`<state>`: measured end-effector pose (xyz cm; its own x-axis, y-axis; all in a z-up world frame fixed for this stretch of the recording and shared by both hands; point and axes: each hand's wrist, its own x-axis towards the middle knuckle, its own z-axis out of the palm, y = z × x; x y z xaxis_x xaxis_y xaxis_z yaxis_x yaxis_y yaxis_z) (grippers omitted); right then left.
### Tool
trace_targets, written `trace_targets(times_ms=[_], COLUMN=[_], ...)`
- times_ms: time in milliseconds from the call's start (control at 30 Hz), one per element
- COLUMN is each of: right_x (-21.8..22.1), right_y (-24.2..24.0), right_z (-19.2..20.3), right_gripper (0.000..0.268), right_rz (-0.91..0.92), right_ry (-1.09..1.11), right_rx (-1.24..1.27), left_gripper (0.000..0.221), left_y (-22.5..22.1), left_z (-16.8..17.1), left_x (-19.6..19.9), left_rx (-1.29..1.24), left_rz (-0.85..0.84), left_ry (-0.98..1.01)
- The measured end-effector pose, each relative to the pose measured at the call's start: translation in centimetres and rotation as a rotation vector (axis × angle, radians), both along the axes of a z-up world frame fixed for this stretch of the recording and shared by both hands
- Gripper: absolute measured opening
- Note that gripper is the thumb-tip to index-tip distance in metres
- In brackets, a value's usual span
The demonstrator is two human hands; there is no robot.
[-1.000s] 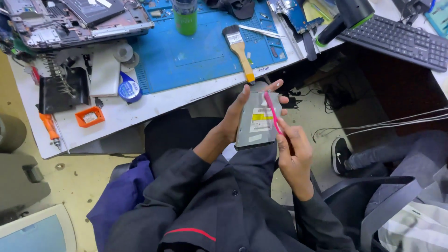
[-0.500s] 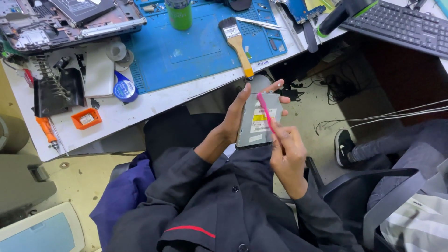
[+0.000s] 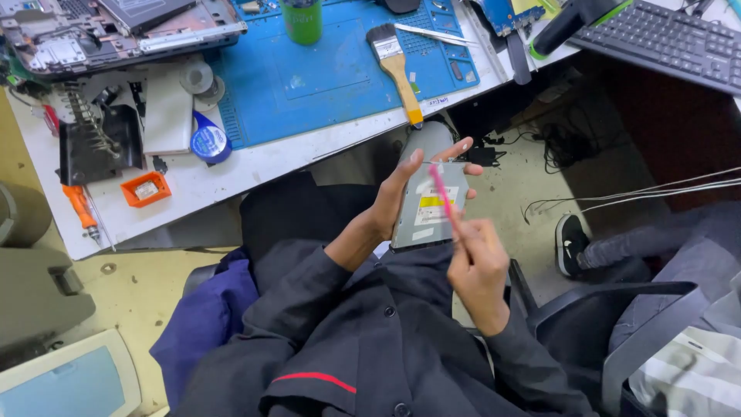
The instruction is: Cleaning a laptop optical drive component using a large brush and a toothbrush at a repair workbench.
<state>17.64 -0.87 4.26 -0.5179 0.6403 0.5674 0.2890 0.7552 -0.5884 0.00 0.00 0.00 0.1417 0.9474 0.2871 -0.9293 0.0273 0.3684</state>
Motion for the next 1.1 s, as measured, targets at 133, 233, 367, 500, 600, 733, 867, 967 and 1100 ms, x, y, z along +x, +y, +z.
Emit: trace_targets(times_ms=[133,233,367,500,600,733,867,967,1100], right_x=[0.2,0.5,0.4,0.7,1.0,1.2,1.0,1.1,1.5], right_y=[0.0,0.4,0.1,-1.0,0.8,-1.1,-0.3,0.1,2.2], right_z=[-1.4,-1.4,-1.8,-2.0,-1.3,-2.2,-2.0,-2.0,1.4], right_gripper=[0.038,0.037,0.037,0.033,0.033,0.031,0.033,0.033,0.028], right_rz=[-0.016,-0.052,-0.016,-0.015,-0.031,-0.021,-0.043,0.008,0.021], right_ry=[0.014,0.014,0.047,-0.006,0.07,0.006,0.055,0.064,0.123], right_rx=[0.043,0.089,0.039,0.059,0.048,0.041,0.04,0.024,0.041], left_gripper=[0.095,0.094,0.099,0.101,0.1,0.102,0.103,0.103,0.102], left_y=[-0.2,0.5,0.4,0.7,0.5,0.3,1.6,0.4,0.7], left_z=[-0.1,0.1,-0.1,-0.4,0.3,-0.2,-0.3,0.0,1.0], left_x=[0.0,0.1,-0.1,0.3,0.1,0.2,0.3,0.3,-0.3], left_rx=[-0.009,0.024,0.021,0.021,0.016,0.015,0.027,0.003,0.009], left_rz=[0.038,0.017,0.006,-0.03,-0.021,-0.039,-0.047,-0.039,-0.112], left_ry=[0.088,0.055,0.087,0.04,0.085,0.121,0.155,0.129,0.051])
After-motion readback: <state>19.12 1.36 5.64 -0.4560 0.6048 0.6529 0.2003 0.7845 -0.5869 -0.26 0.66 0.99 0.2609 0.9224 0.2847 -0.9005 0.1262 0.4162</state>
